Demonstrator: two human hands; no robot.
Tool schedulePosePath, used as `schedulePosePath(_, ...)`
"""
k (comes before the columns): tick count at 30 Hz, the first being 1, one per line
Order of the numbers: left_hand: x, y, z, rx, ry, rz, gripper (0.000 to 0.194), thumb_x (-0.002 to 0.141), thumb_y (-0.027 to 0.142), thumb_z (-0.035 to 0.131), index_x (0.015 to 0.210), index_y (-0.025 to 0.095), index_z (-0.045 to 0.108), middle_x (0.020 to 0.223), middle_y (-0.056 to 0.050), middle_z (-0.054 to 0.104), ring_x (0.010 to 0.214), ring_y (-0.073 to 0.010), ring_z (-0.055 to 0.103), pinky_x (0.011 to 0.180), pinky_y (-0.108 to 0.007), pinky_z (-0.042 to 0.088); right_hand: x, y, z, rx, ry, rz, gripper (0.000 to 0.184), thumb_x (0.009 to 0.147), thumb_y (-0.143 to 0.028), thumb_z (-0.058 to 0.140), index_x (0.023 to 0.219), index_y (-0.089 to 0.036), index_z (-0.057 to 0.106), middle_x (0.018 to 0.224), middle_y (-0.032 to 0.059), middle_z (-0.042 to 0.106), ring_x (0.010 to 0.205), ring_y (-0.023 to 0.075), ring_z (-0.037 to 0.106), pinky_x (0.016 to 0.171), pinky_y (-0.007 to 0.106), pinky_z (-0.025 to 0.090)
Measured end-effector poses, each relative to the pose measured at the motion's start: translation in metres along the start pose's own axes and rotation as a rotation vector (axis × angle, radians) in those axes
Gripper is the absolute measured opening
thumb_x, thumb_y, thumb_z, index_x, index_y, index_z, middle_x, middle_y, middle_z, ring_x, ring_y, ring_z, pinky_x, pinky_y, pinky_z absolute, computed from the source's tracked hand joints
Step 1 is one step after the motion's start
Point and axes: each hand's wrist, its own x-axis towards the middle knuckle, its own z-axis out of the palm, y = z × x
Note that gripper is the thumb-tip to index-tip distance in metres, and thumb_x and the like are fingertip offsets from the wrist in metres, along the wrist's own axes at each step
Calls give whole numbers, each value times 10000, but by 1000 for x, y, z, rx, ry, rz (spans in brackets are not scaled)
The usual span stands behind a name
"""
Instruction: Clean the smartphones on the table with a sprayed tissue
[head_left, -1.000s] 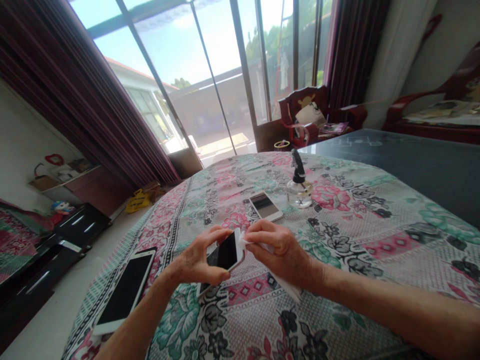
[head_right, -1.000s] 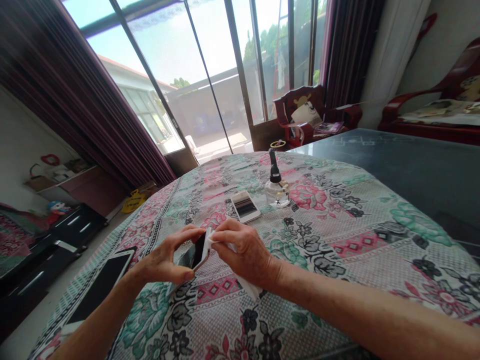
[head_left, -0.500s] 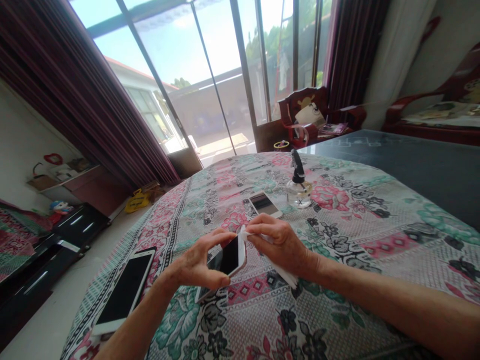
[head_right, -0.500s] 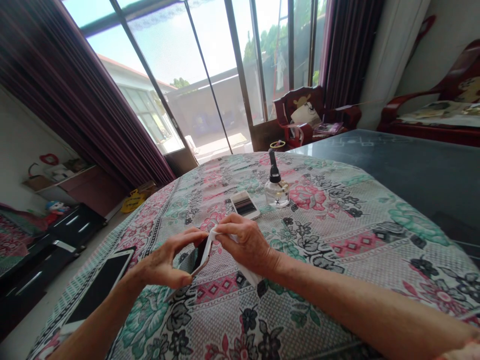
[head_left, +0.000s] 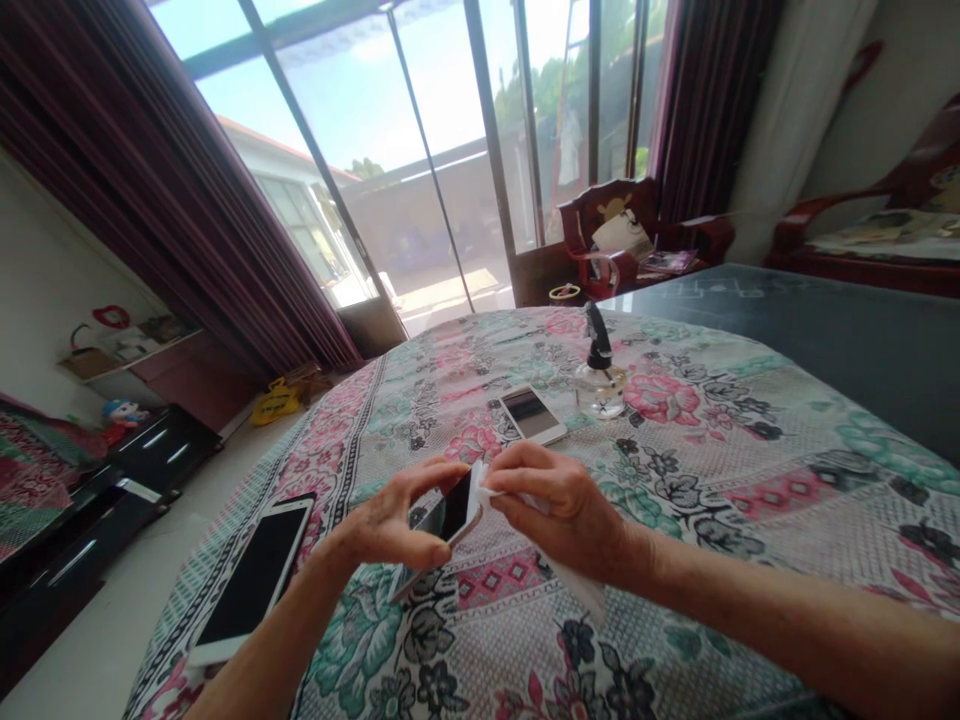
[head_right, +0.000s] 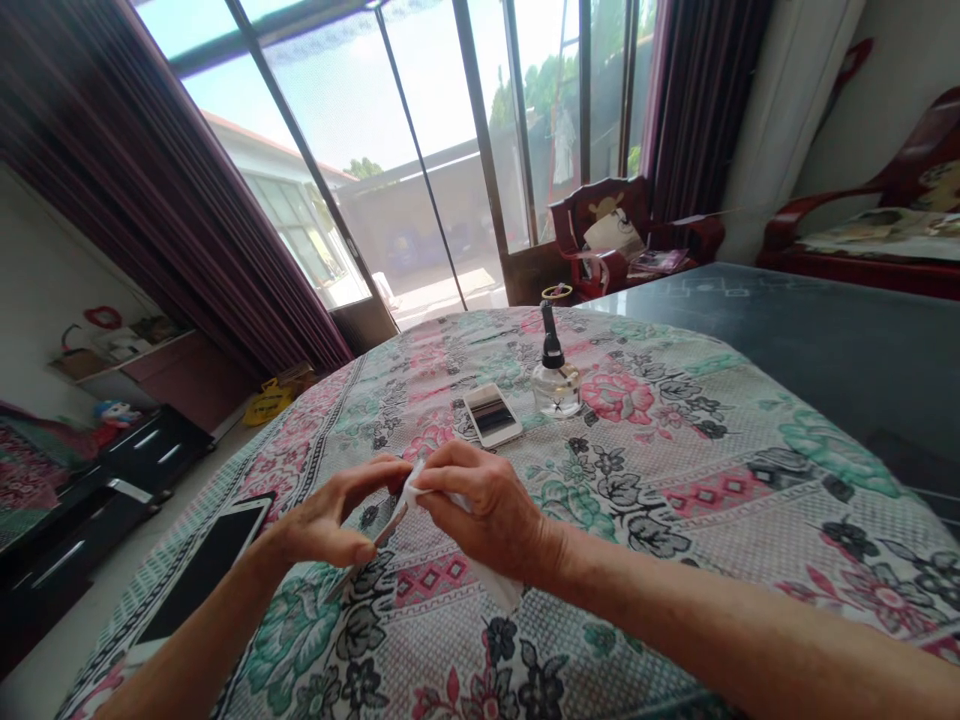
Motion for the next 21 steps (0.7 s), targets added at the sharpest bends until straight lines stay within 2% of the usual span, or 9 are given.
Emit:
schedulePosePath(5, 3, 6, 1, -168, -59, 4, 755, 588, 616, 695, 1198, 184, 586, 1073, -80, 597, 967, -258, 540, 896, -402, 469, 0, 17, -3, -64, 17, 67, 130, 849, -181, 578, 877, -203, 703, 836, 34, 643, 765, 130, 597, 697, 290, 507)
schedulePosePath(14, 1, 0, -2, -252, -35, 6, 764, 599, 627, 708, 1202, 176, 582, 1110, -84, 576, 1031, -281, 529, 957, -417, 440, -3, -11, 4, -23, 6, -37, 166, 864, -133, 550, 932, -204, 683, 886, 46, 646, 820, 126, 608, 718, 276, 525)
schedulePosePath(21, 2, -6, -1, -292, -50, 55, 735, 608, 607, 729, 1190, 181, 590, 1116, -86, 553, 1056, -294, 515, 996, -458, 411, 2, -8, 2, -12, 1, -92, 155, 869, -129, 554, 946, -192, 673, 900, 52, 648, 821, 125, 616, 713, 279, 535)
